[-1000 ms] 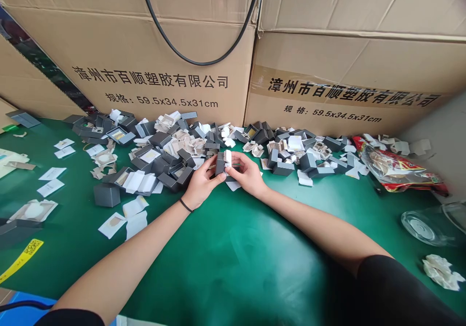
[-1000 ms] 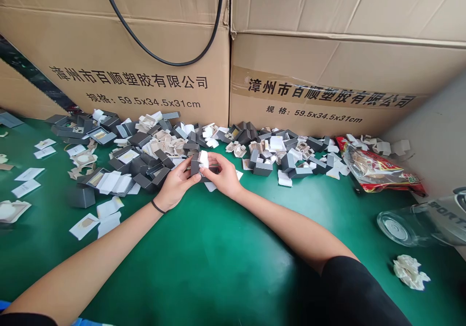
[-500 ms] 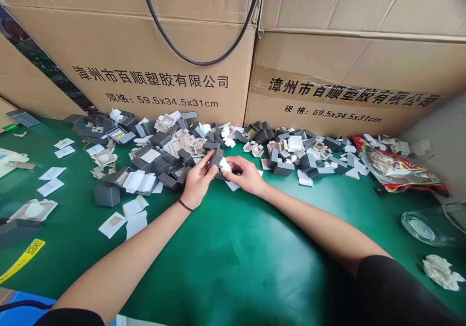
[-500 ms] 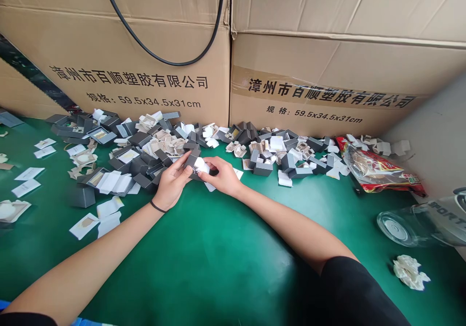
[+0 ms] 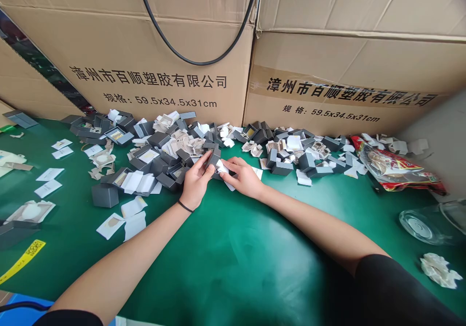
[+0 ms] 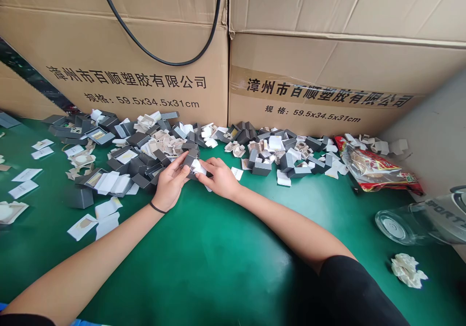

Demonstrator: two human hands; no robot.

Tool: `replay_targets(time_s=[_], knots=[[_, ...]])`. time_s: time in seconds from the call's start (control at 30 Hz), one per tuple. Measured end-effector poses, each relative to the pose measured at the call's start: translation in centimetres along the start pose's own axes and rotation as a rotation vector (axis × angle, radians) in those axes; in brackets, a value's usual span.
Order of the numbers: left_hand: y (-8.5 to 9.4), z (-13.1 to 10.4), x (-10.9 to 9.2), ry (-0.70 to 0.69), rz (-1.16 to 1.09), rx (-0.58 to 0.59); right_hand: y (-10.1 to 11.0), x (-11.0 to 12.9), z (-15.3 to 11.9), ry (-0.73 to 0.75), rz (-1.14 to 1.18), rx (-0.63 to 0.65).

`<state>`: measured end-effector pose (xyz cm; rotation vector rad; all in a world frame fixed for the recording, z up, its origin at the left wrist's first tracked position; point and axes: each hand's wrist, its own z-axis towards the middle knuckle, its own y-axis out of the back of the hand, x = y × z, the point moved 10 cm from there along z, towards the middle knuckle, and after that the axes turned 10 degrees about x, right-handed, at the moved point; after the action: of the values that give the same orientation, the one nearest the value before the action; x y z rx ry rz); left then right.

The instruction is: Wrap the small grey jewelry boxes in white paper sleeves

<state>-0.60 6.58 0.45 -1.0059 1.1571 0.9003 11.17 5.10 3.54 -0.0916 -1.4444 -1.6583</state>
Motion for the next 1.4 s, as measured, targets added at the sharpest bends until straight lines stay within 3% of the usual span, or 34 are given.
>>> replay_targets(time_s=[0.27,0.5,0.87,1.17,1.4], knots=[[0.0,-0.1,-0.2,-0.001,-0.022,-0.032,-0.5,1.4,-0.4,0.074,-0.344,0.006],[0.3,0.1,0.2,0.004,-0.023,-0.031,0.1,1.8,-0.9,0.149,-0.362,-0.059],[0.1,-0.1,0.0,0.011,-0.001,-0.025,-0.7,3.5,-0.7,0.303,-0.505,0.054],[0.2,0.0,0.3,0.001,-0.016,-0.009,-0.7,3.5,-0.8,0.303,-0.427,0.046],[0.3,0.1,0.4,-0.015,-0.036,0.007,1.1,1.7,-0.6,0.162,0.003,-0.108]])
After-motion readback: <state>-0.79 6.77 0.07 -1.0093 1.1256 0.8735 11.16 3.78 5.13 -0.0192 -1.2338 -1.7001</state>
